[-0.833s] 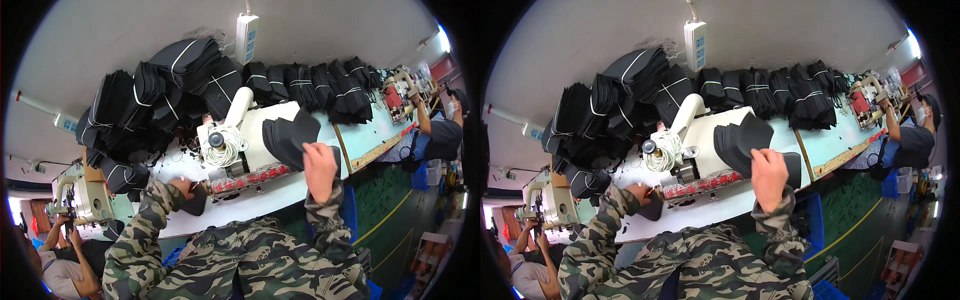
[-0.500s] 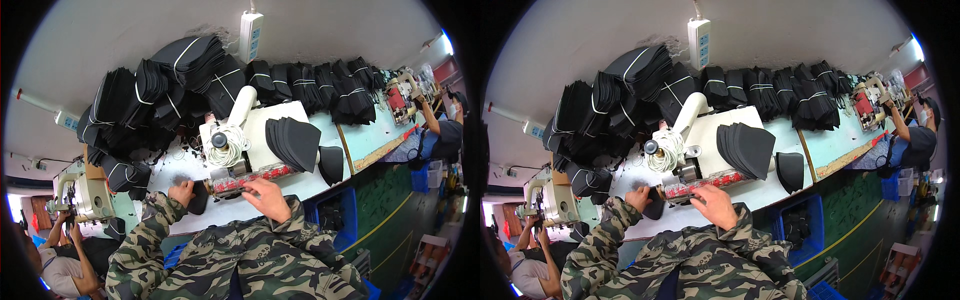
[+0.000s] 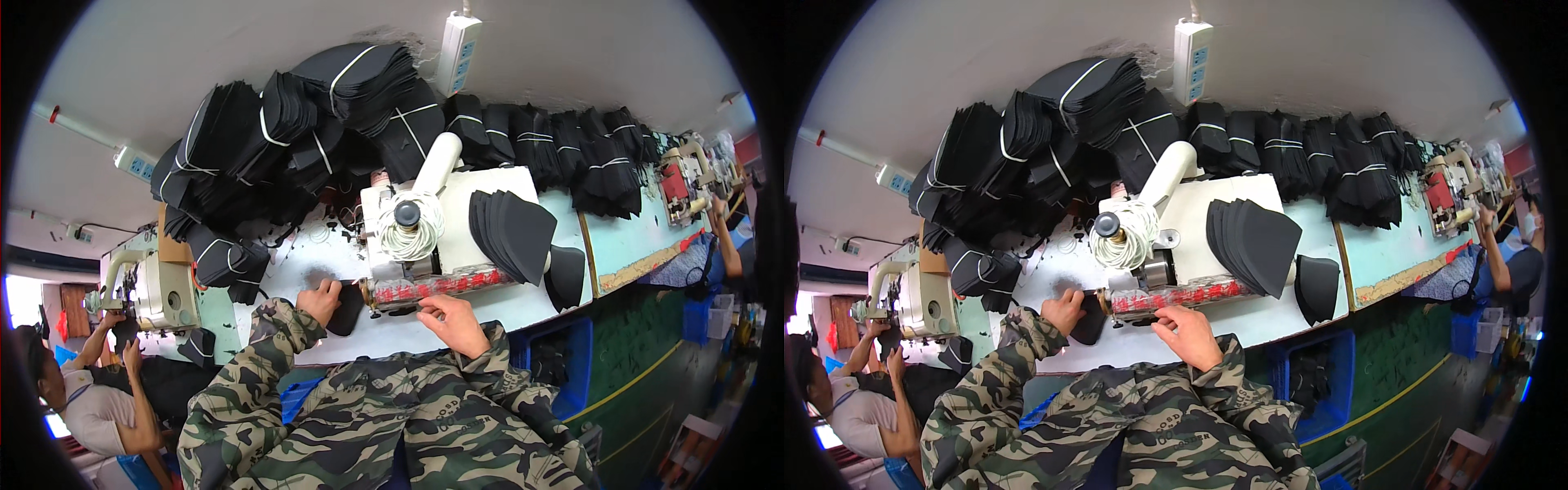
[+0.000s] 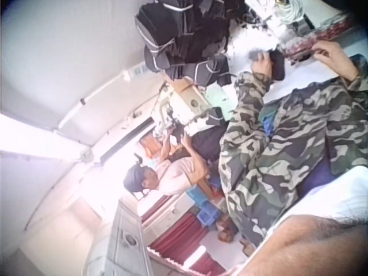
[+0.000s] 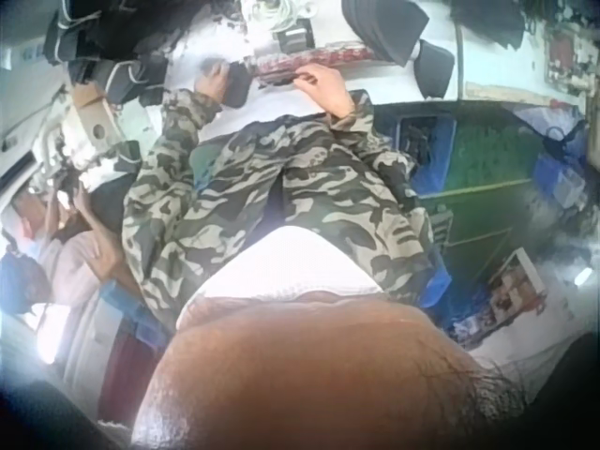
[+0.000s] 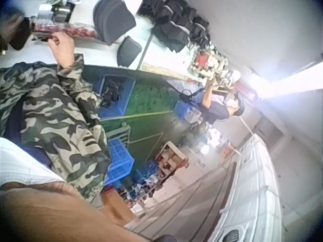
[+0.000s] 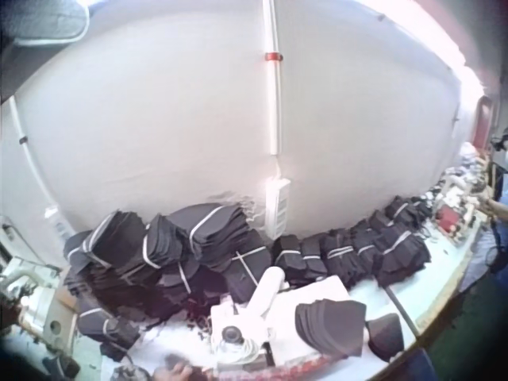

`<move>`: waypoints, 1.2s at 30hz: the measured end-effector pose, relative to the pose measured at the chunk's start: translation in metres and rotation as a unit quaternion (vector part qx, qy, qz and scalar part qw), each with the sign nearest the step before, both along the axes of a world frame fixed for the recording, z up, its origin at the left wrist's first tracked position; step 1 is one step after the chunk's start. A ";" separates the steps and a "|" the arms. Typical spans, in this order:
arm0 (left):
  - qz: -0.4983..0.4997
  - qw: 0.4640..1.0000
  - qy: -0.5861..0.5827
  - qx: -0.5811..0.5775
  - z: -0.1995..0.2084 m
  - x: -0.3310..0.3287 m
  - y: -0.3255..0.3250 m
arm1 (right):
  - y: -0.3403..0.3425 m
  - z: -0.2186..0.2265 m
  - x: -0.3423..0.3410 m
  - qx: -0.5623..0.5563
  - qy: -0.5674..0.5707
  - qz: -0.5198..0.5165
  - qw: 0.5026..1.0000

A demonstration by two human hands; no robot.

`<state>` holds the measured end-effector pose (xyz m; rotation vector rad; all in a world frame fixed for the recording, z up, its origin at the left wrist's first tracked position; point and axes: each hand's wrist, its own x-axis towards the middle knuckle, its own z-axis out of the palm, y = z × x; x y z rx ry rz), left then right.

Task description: The person feeds fabric pieces into a machine one by one to process them, stacks each finished piece on top of the machine, and then gathers the completed stack by hand.

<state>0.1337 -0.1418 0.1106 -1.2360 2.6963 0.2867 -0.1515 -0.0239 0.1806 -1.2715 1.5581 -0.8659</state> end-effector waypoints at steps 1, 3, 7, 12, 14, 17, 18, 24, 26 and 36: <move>0.015 1.000 -0.011 0.024 0.002 -0.002 -0.002 | 0.001 0.001 0.001 -0.001 -0.001 0.003 1.000; -0.049 0.977 0.014 0.208 0.004 -0.002 -0.018 | 0.004 0.003 0.000 0.017 -0.013 0.008 1.000; -0.033 0.791 0.134 0.596 0.073 -0.039 -0.017 | 0.000 0.000 0.008 0.065 -0.065 0.060 0.994; -0.023 0.824 0.190 0.533 0.085 -0.068 -0.029 | -0.019 -0.007 0.026 0.094 -0.142 -0.005 0.985; 0.106 0.750 0.252 0.602 0.080 -0.074 -0.025 | -0.026 -0.001 0.026 0.068 -0.131 -0.026 0.989; 0.092 0.792 0.211 0.565 0.074 -0.075 -0.039 | -0.034 0.007 0.017 -0.042 0.118 0.022 0.992; 0.090 0.823 0.175 0.533 0.069 -0.076 -0.043 | -0.036 0.014 0.010 -0.076 0.121 -0.004 0.990; 0.085 0.793 0.218 0.562 0.052 -0.082 -0.055 | -0.041 0.033 -0.017 -0.059 0.110 -0.048 0.991; 0.076 0.795 0.244 0.550 0.051 -0.090 -0.049 | -0.046 0.025 -0.020 -0.134 0.215 -0.030 0.967; 0.268 0.718 0.229 0.600 0.092 -0.125 -0.035 | -0.054 0.026 -0.026 -0.054 0.297 0.022 0.953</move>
